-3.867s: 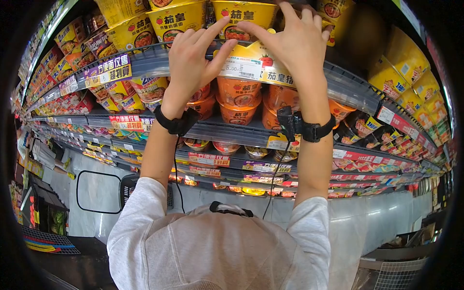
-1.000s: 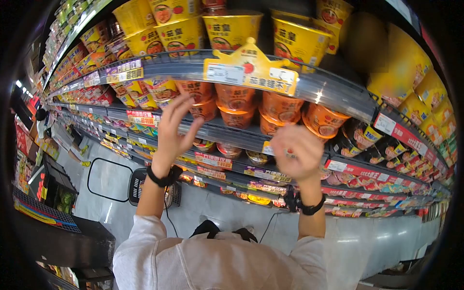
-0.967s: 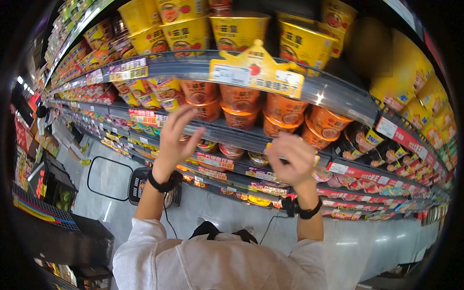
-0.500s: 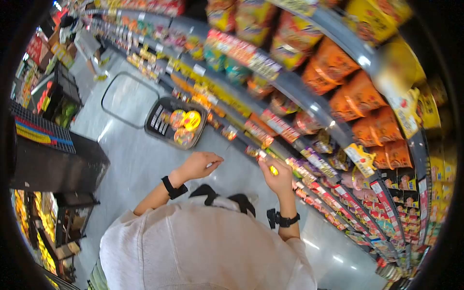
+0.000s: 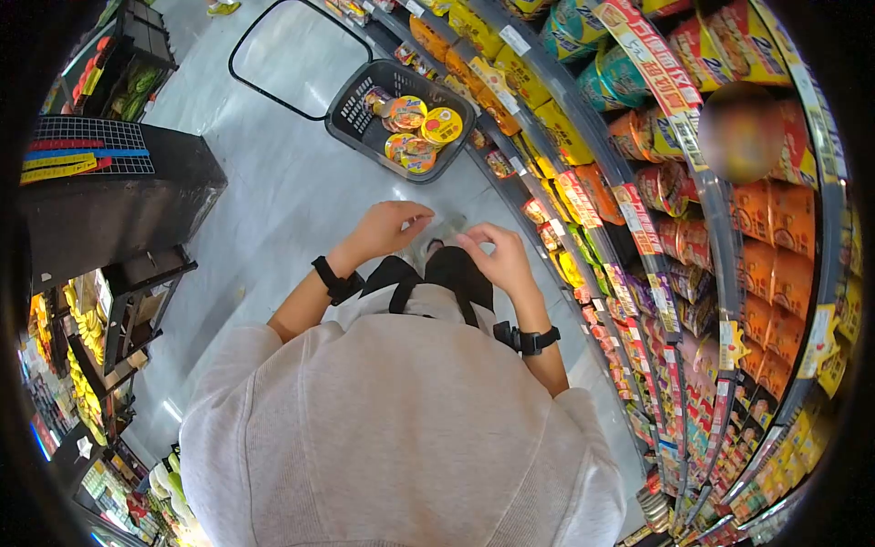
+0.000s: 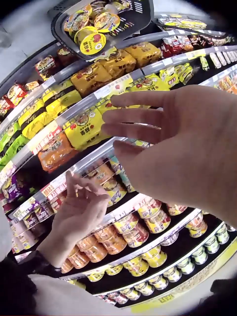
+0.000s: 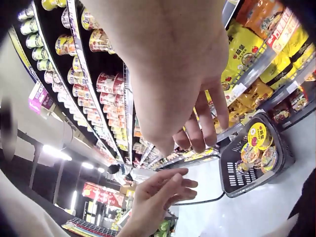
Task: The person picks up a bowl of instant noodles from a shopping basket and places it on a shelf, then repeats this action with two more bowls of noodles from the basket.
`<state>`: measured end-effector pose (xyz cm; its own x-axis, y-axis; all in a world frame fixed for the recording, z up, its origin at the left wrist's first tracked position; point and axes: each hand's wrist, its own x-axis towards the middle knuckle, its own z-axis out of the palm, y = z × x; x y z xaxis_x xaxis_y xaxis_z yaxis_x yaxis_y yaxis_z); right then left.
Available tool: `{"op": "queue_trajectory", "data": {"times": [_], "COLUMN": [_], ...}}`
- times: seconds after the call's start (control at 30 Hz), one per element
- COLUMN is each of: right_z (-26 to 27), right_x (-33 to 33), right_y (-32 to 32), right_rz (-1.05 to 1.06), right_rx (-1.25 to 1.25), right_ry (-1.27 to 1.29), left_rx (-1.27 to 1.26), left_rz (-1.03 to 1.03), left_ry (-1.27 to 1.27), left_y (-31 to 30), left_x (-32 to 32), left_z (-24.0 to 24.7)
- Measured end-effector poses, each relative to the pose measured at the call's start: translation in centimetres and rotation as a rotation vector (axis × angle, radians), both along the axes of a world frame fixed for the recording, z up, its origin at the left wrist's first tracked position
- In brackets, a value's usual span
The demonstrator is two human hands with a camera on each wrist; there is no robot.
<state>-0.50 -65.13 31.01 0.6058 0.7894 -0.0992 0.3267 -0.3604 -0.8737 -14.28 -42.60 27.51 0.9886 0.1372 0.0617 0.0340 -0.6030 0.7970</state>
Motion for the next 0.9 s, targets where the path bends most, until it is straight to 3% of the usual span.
{"op": "queue_trajectory", "data": {"times": [0.1, 0.17, 0.5, 0.67, 0.9], "right_z": [-1.9, -4.2, -14.4, -18.3, -26.6], "right_x": [1.3, 2.7, 12.6, 16.8, 19.1], "right_y": [2.0, 3.5, 10.4, 13.9, 19.0], "right_rz": [0.015, 0.022, 0.099, 0.029, -0.155], "right_rx": [-0.047, -0.117, -0.291, -0.299, -0.366], "right_ry": [0.017, -0.011, 0.021, 0.067, 0.114], "left_rx": [-0.079, -0.296, -0.236, -0.121, -0.240], "left_rz": [0.051, 0.093, 0.069, 0.096, 0.085], "left_ry": [0.089, 0.119, 0.414, 0.545, 0.511], "left_y": [2.0, 3.6, 10.5, 14.7, 19.5], "left_x": [1.6, 2.9, 4.9, 6.6, 11.1], "left_z": [-0.5, -2.1, -8.2, -10.5, -21.0]}}
